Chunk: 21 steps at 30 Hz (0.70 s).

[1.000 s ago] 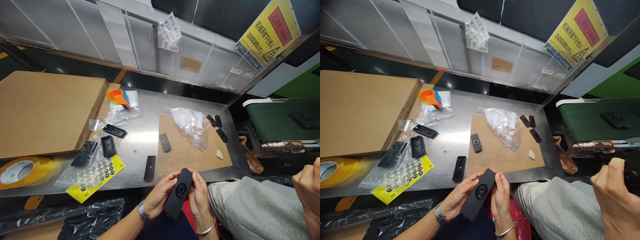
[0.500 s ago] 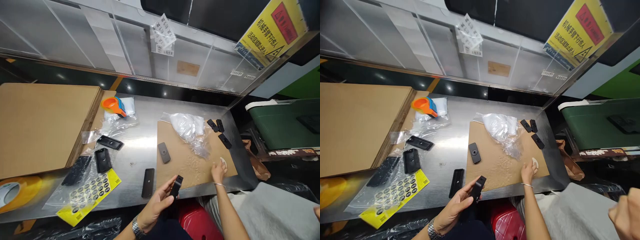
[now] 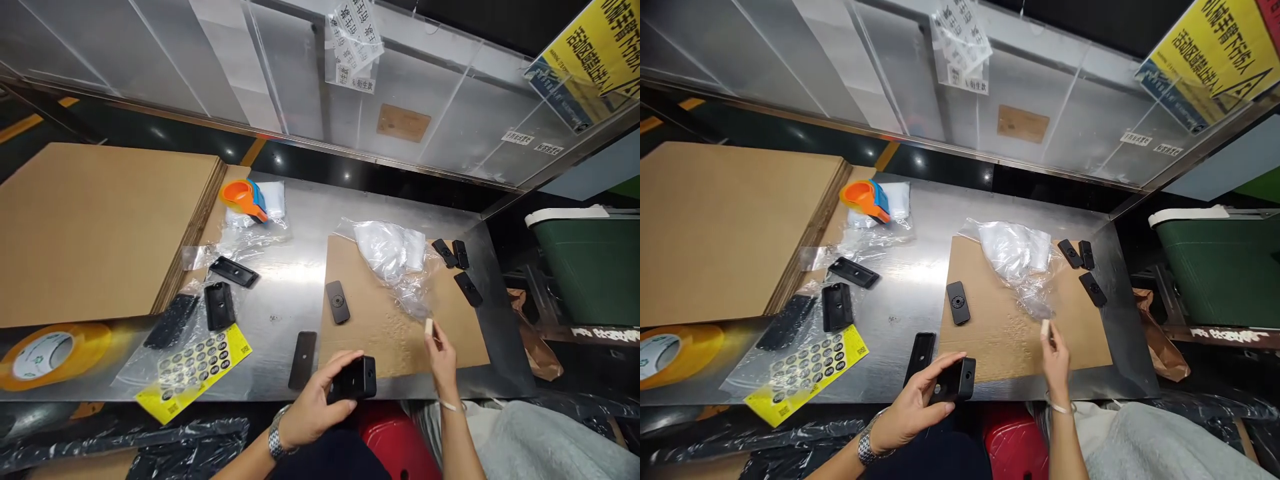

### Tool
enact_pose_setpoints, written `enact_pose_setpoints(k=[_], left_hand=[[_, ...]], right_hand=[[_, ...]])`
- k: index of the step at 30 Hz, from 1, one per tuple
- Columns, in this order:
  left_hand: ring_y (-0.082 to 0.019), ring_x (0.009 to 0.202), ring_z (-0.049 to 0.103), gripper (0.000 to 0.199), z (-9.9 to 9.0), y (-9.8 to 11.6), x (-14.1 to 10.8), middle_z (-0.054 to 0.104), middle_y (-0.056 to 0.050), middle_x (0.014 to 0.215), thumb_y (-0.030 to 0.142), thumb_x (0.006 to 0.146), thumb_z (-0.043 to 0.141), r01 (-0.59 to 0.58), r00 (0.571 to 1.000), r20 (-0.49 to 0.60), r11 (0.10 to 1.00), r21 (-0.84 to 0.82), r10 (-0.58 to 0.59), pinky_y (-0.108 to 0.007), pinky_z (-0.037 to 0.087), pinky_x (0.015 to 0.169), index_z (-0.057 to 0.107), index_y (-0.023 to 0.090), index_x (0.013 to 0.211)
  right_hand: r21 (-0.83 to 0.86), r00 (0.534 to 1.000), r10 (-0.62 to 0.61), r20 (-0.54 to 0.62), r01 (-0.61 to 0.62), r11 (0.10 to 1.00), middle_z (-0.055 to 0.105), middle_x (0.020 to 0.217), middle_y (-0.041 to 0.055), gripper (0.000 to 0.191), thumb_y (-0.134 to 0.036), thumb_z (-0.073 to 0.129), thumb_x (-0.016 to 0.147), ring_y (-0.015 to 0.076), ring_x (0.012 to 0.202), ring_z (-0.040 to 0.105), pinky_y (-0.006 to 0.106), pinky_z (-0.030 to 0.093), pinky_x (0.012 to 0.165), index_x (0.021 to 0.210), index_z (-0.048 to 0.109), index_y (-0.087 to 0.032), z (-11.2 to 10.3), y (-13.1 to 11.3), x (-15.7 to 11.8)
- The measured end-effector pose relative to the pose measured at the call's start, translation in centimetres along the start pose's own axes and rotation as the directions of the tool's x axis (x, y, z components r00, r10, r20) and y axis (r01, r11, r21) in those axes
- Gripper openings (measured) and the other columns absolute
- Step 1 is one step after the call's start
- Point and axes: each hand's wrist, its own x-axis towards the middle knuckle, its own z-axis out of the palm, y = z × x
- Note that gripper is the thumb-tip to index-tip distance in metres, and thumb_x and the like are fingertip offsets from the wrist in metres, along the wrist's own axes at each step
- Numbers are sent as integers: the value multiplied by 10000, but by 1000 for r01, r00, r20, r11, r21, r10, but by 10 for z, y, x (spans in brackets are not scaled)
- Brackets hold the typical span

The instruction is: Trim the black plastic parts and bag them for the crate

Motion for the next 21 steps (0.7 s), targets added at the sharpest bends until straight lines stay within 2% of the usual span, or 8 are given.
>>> enact_pose_setpoints(k=[2,4,7,9,14,18,19,21], left_hand=[[-257,1141,411,543,0,3,1,509,-79,1196,173,658,612,-12,1000,27,998,65,10,-421,247,1012,503,234,1186],[-257,1114,425,551,0,7,1,525,-76,1171,154,655,609,-31,999,48,992,124,25,-418,274,989,503,250,1186],[-255,1083,438,561,1,12,0,542,-67,1151,143,647,617,-64,996,77,984,167,52,-407,291,968,508,268,1183],[-255,1065,445,566,2,15,-2,551,-65,1141,132,639,622,-98,992,93,978,184,82,-407,288,963,515,269,1177],[-250,1019,463,587,2,17,-9,566,-70,1111,134,636,626,-169,977,164,961,219,135,-408,318,927,499,260,1195],[-245,1028,467,595,2,18,-15,572,-62,1113,154,632,631,-161,982,140,945,285,125,-417,308,941,489,259,1200],[-243,1027,470,586,3,18,-18,577,-59,1108,159,634,630,-173,980,147,937,305,133,-421,304,947,494,260,1194],[-242,1028,475,558,7,20,-22,579,-63,1110,194,645,636,-194,974,175,927,322,143,-420,312,950,502,256,1183]], right_hand=[[86,958,-153,243,136,987,537,1157,75,393,-308,531,757,237,1077,451,398,349,908,1137,548,-213,1,-40,-35],[193,824,-345,450,288,938,520,1181,58,394,-213,484,793,228,1106,424,418,329,931,1181,514,-270,-3,-78,-66],[289,612,-529,588,452,844,484,1212,57,507,-137,486,774,240,1085,419,446,350,902,1247,437,-314,-10,-115,-92],[295,549,-581,601,524,799,462,1225,59,560,-100,489,759,244,1078,412,450,361,886,1266,407,-325,-10,-121,-96],[261,600,-593,537,551,793,443,1202,64,538,-90,437,795,230,1084,393,449,353,897,1274,390,-328,-7,-119,-95],[315,490,-639,593,590,744,417,1207,82,516,-100,429,805,226,1085,383,414,383,876,1283,389,-292,-13,-118,-105],[312,492,-645,585,598,739,412,1208,85,508,-101,425,809,223,1089,379,410,381,881,1282,392,-284,-14,-117,-106],[273,567,-621,541,580,768,412,1206,83,473,-118,417,824,216,1101,375,410,359,909,1271,410,-274,-13,-112,-104]])
